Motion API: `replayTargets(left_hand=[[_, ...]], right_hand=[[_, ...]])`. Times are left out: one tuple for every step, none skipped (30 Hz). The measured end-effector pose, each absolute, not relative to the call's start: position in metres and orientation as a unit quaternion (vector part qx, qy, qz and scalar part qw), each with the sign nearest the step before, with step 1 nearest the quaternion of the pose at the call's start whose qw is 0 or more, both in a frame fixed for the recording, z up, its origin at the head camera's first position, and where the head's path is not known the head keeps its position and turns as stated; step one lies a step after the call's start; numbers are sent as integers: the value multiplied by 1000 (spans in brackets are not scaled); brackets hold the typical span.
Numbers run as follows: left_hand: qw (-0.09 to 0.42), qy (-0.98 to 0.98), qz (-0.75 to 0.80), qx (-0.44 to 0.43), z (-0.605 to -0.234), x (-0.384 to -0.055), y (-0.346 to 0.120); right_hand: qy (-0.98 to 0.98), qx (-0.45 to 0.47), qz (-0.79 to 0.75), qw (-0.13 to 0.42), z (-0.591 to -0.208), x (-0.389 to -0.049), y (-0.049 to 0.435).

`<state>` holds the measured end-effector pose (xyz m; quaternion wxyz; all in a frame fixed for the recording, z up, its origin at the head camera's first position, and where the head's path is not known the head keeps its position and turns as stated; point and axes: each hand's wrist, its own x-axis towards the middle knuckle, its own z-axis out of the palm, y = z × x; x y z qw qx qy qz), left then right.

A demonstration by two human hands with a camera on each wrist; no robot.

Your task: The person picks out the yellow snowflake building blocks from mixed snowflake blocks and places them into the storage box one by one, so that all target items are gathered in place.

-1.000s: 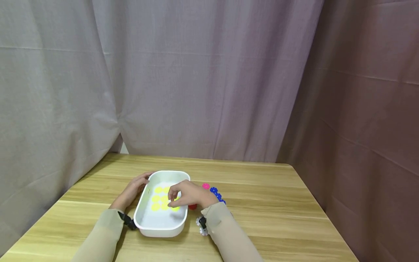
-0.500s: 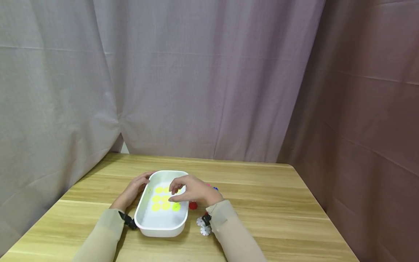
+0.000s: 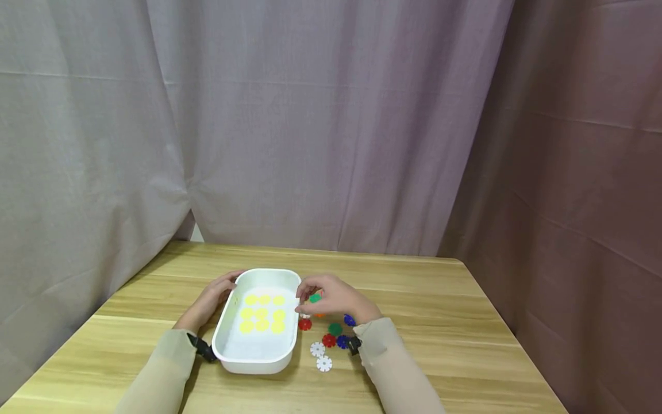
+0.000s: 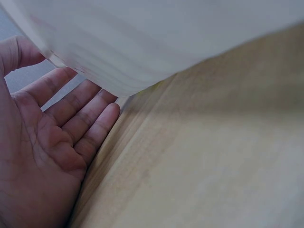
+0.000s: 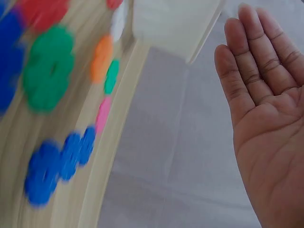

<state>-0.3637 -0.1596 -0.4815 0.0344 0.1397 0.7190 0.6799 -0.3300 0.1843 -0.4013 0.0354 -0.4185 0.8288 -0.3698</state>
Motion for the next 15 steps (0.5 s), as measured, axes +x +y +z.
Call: replayTargets(left_hand=[[34, 720, 679, 139, -482, -364, -160], [34, 721, 678, 138, -481, -364, -160], [33, 722, 677, 139, -482, -364, -160], [33, 723, 676, 137, -481, -364, -160], [32, 724, 676, 135, -481, -364, -160], [31, 724, 676, 134, -481, -365, -160], [30, 724, 677, 133, -481, -365, -160], [30, 724, 676, 132, -481, -365, -160], [30, 724, 677, 132, -481, -364, -160], [30, 723, 678, 130, -480, -364, -160], [31, 723, 678, 130, -480, -364, -160], [32, 723, 678, 131, -480, -364, -160], [32, 723, 677, 131, -480, -364, -160], [32, 723, 677, 132, -479, -364, -160], [32, 723, 677, 132, -479, -364, -160]], right_hand=[[830, -417, -368, 34, -401, -330, 189], [831, -417, -367, 34, -401, -331, 194], [833, -415, -364, 33, -402, -331, 198], [834, -413, -363, 32, -402, -331, 203], [835, -414, -361, 32, -403, -332, 208], [837, -415, -355, 29, -404, -333, 212], [839, -412, -354, 32, -405, -333, 216], [841, -408, -354, 34, -407, -333, 221], [843, -405, -351, 35, -408, -333, 225], [845, -402, -350, 37, -409, -333, 229], [848, -398, -347, 38, -410, -332, 234], [850, -394, -346, 41, -412, -331, 238], [852, -390, -346, 44, -413, -330, 243], [855, -388, -341, 42, -414, -329, 247], [858, -386, -337, 42, -416, -328, 252]])
